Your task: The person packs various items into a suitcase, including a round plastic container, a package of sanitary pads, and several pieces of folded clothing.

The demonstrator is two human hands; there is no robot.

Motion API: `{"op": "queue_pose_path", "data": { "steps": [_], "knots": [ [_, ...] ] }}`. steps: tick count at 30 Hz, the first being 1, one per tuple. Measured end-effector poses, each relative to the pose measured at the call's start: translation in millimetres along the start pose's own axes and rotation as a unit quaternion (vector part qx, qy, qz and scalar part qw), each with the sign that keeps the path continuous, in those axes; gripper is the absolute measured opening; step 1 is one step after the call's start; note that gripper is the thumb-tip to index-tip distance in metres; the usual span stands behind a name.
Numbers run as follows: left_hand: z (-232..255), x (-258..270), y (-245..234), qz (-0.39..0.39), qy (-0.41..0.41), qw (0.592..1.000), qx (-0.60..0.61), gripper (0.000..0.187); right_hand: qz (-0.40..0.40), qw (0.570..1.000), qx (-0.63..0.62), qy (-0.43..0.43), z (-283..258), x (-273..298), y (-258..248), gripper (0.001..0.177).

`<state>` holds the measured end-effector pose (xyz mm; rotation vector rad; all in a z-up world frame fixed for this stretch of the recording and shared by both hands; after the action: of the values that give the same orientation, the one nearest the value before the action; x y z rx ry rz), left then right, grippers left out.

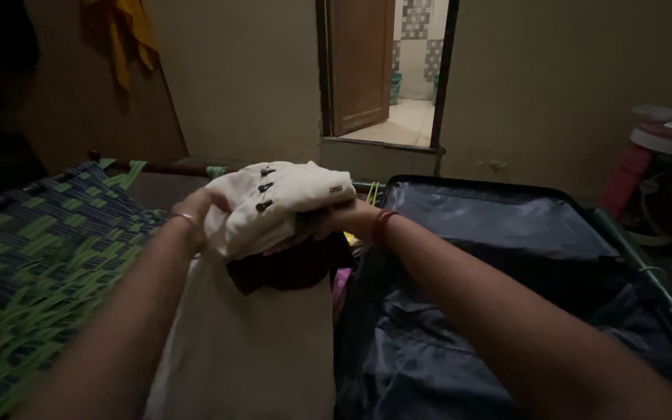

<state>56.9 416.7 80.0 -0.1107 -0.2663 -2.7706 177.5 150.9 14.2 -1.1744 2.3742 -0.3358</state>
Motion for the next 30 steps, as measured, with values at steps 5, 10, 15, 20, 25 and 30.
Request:
{"op": "queue_pose_path", "data": {
  "steps": [5,10,15,20,25,30],
  "knots": [
    [1,4,23,0.334,0.151,0.899,-0.241,0.074,-0.064,0.909,0.411,0.007,-23,-7,6,0.052],
    [4,21,72,0.251,0.337,0.796,-0.436,0.051,-0.073,0.862,0.475,0.159,-56,17,3,0.055],
    [7,40,94,0.216,0.176,0.834,-0.477,0.044,-0.327,0.566,0.75,-0.101,-39,26,-14,0.041],
    [13,52,109,0.287,0.31,0.767,-0.482,0.049,-0.301,0.833,0.46,0.072,29,48,-74,0.032],
    [5,82,171,0.246,0.498,0.654,-0.513,0.052,-0.184,0.888,-0.102,0.408,48,100,-99,0.032],
    [-41,94,248,0.086,0.551,0.62,-0.553,0.059,0.083,0.883,0.27,0.376,18,148,-114,0.037]
  ]
}}
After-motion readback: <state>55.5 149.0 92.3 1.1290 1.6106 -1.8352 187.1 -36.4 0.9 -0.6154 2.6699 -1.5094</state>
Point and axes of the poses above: each hand's wrist, its own x-axis away from the middle knuckle, its own y-axis out of the palm, z = x × y, the point moved 2 cm from there along -x, towards the middle knuckle, and after that the axes turned 11 degrees about x, right-handed, at the moved point
